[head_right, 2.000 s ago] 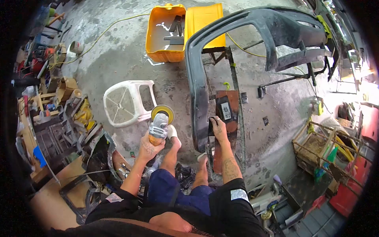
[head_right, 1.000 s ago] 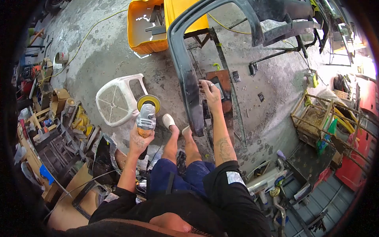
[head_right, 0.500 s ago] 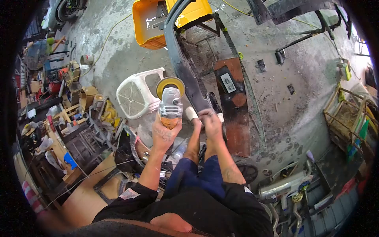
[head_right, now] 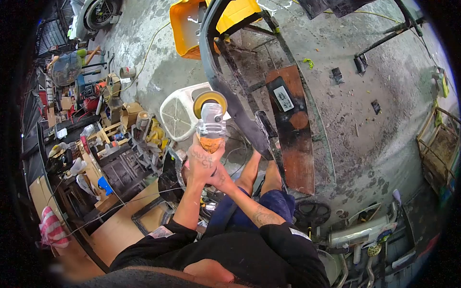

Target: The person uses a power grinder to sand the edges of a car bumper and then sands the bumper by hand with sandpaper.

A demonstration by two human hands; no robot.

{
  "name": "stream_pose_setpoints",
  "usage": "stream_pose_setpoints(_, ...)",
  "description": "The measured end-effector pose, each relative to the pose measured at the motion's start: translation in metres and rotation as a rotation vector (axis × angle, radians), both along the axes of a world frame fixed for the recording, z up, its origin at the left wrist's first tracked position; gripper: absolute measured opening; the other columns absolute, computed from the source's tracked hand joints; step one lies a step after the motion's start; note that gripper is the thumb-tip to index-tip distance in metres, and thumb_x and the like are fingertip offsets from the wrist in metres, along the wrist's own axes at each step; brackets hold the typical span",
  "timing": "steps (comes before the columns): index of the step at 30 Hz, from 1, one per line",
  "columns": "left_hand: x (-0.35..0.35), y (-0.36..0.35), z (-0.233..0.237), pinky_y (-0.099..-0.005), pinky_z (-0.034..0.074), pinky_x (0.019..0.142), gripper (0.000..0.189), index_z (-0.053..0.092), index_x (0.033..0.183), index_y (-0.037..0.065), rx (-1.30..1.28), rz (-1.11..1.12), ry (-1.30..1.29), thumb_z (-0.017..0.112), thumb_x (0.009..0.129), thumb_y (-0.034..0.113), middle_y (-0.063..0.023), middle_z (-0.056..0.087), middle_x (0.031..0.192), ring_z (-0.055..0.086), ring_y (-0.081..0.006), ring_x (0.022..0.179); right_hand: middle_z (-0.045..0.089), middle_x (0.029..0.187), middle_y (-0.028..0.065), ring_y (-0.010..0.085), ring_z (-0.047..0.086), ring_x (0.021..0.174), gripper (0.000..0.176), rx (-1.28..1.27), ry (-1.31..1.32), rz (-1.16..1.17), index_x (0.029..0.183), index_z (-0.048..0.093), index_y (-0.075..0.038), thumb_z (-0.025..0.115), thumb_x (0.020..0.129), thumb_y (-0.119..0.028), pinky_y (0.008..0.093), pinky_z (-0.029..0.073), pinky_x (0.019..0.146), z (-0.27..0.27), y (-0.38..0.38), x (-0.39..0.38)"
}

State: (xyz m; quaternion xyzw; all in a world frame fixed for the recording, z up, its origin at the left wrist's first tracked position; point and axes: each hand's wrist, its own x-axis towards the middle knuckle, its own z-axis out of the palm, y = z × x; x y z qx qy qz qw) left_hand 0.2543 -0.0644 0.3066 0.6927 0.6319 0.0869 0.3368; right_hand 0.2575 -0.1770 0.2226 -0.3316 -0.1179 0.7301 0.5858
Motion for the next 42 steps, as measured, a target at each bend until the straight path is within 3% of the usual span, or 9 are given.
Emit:
stream_pose_setpoints(4, 0.009, 0.001, 0.002, -0.0488, 0.058, 0.079, 0.049, 0.061, 0.115, -0.002, 0.001, -0.017, 0.095, 0.086, 0.082, 0.024, -0.0242, 0.075, 0.099, 0.074, -0.0451, 0.092, 0.064, 0.139, 0.0070, 0.0176, 0.058, 0.130, 0.071, -0.021, -0.010, -0.115, 0.143, 0.054, -0.001, 0.087, 0.084, -0.019, 0.0362, 0.044, 0.113, 0.008, 0.008, 0.003)
stream_pose_setpoints(9, 0.014, 0.005, 0.001, -0.0473, 0.058, 0.082, 0.047, 0.062, 0.115, -0.001, -0.008, -0.006, 0.084, 0.086, 0.083, 0.023, -0.0233, 0.075, 0.101, 0.074, -0.0437, 0.095, 0.064, 0.139, 0.0087, 0.0191, 0.059, 0.130, 0.070, -0.009, -0.066, -0.120, 0.143, 0.054, -0.001, 0.087, 0.084, -0.021, 0.0361, 0.045, 0.112, -0.003, 0.007, -0.005)
stream_pose_setpoints(11, 0.012, 0.006, -0.001, -0.0544, 0.056, 0.079, 0.055, 0.058, 0.115, -0.003, -0.015, -0.020, 0.097, 0.086, 0.080, 0.029, -0.0280, 0.073, 0.097, 0.071, -0.0505, 0.092, 0.064, 0.139, 0.0092, 0.0195, 0.059, 0.130, 0.070, -0.001, -0.074, -0.130, 0.143, 0.054, -0.001, 0.087, 0.084, -0.021, 0.0362, 0.045, 0.112, -0.005, 0.007, -0.007)
stream_pose_setpoints(14, 0.014, 0.008, 0.000, -0.0552, 0.055, 0.080, 0.056, 0.057, 0.115, -0.003, -0.012, -0.045, 0.105, 0.086, 0.080, 0.030, -0.0283, 0.073, 0.096, 0.070, -0.0511, 0.092, 0.064, 0.140, 0.0103, 0.0198, 0.059, 0.130, 0.071, -0.007, -0.121, -0.102, 0.143, 0.053, -0.001, 0.086, 0.084, -0.022, 0.0365, 0.045, 0.113, -0.006, 0.007, -0.008)
stream_pose_setpoints(29, 0.013, 0.008, -0.007, -0.0564, 0.055, 0.076, 0.055, 0.055, 0.108, -0.003, -0.031, -0.043, 0.149, 0.086, 0.080, 0.033, -0.0307, 0.071, 0.092, 0.070, -0.0527, 0.088, 0.062, 0.141, 0.0102, 0.0219, 0.057, 0.132, 0.073, -0.034, -0.044, -0.147, 0.145, 0.052, -0.001, 0.087, 0.085, -0.023, 0.0370, 0.044, 0.114, 0.003, 0.006, -0.001)
stream_pose_setpoints(31, 0.015, 0.009, -0.004, -0.0564, 0.056, 0.076, 0.056, 0.055, 0.109, -0.003, -0.034, -0.039, 0.157, 0.086, 0.080, 0.034, -0.0305, 0.071, 0.092, 0.070, -0.0527, 0.088, 0.061, 0.143, 0.0097, 0.0213, 0.056, 0.133, 0.074, -0.056, 0.055, -0.156, 0.146, 0.052, -0.001, 0.087, 0.085, -0.023, 0.0373, 0.043, 0.115, 0.003, 0.007, -0.002)
stream_pose_setpoints(42, 0.015, 0.004, -0.008, -0.0552, 0.056, 0.078, 0.059, 0.054, 0.114, -0.002, -0.019, -0.031, 0.206, 0.086, 0.082, 0.036, -0.0307, 0.071, 0.097, 0.070, -0.0515, 0.091, 0.059, 0.147, 0.0086, 0.0198, 0.054, 0.136, 0.070, 0.006, 0.009, -0.107, 0.150, 0.050, -0.002, 0.082, 0.090, -0.015, 0.0367, 0.041, 0.117, -0.015, -0.001, -0.010)
